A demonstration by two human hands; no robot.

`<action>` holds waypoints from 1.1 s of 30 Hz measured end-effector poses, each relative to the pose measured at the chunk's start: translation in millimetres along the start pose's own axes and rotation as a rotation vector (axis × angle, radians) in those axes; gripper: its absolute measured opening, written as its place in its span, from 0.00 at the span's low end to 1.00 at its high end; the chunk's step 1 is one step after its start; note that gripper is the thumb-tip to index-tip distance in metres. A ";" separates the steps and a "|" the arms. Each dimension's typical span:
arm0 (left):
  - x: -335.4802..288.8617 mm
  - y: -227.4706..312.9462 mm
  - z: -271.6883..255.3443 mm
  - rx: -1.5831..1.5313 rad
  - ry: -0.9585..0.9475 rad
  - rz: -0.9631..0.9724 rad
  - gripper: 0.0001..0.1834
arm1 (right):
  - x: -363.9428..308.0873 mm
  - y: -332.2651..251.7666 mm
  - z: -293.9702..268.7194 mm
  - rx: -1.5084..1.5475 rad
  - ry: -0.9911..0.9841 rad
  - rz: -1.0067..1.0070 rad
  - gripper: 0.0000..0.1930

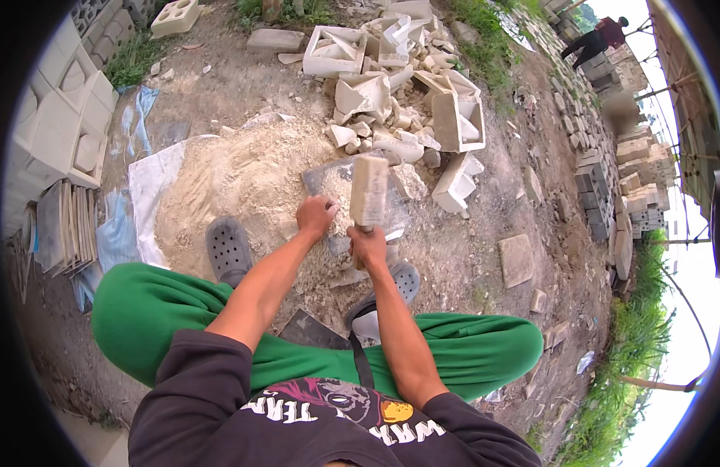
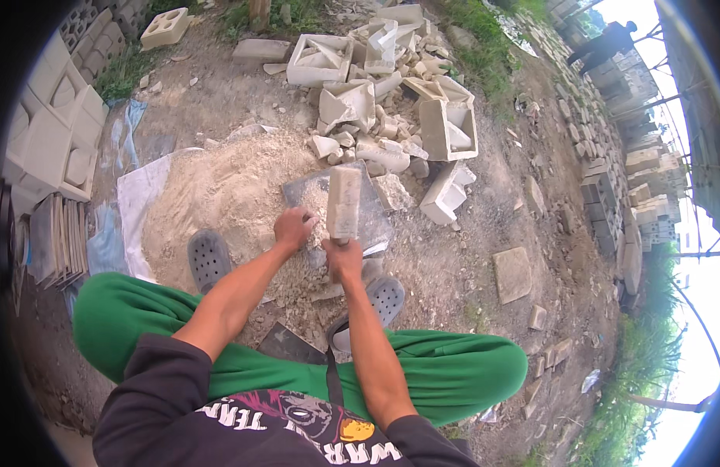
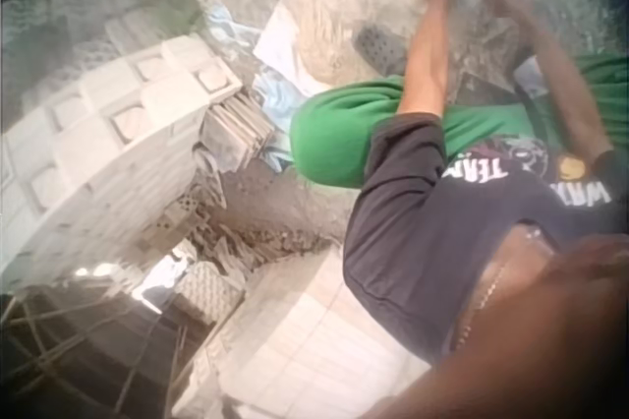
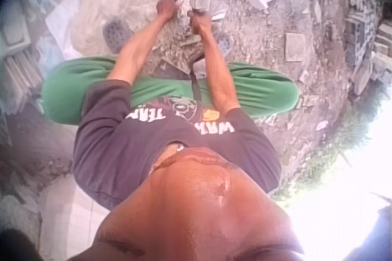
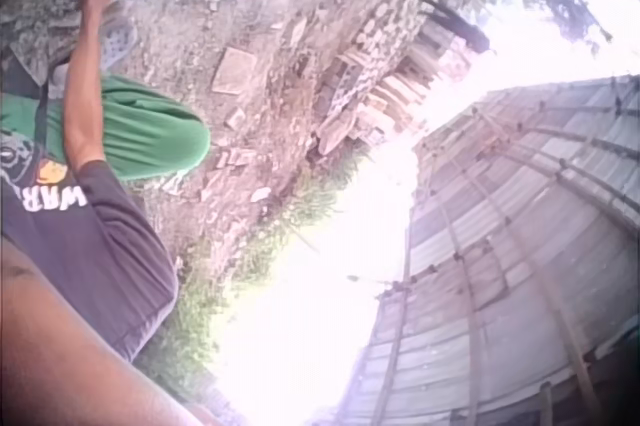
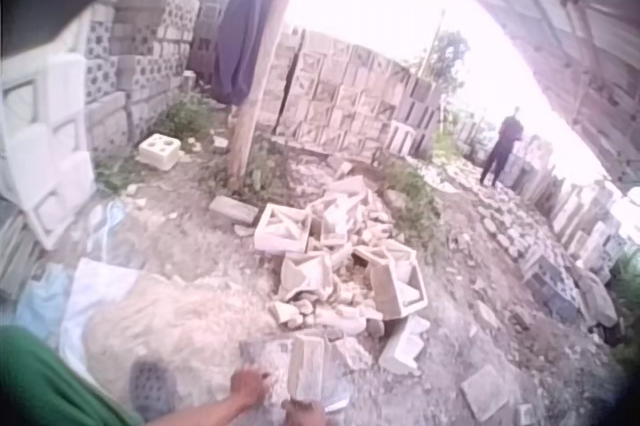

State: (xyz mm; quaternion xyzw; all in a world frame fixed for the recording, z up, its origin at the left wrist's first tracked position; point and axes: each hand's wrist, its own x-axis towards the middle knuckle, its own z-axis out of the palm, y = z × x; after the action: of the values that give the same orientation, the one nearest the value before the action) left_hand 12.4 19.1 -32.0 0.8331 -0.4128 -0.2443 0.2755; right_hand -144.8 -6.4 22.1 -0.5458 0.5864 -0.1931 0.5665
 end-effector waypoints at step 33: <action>-11.3 -36.3 -6.7 -0.007 0.122 0.164 0.11 | -8.5 -36.6 -7.2 -0.139 0.055 0.011 0.09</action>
State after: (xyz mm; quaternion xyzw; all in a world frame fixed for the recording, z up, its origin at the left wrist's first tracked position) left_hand 30.6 48.5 -49.1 0.8088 -0.4612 -0.1711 0.3224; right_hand -137.7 -13.9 58.9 -0.5751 0.6170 -0.1636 0.5118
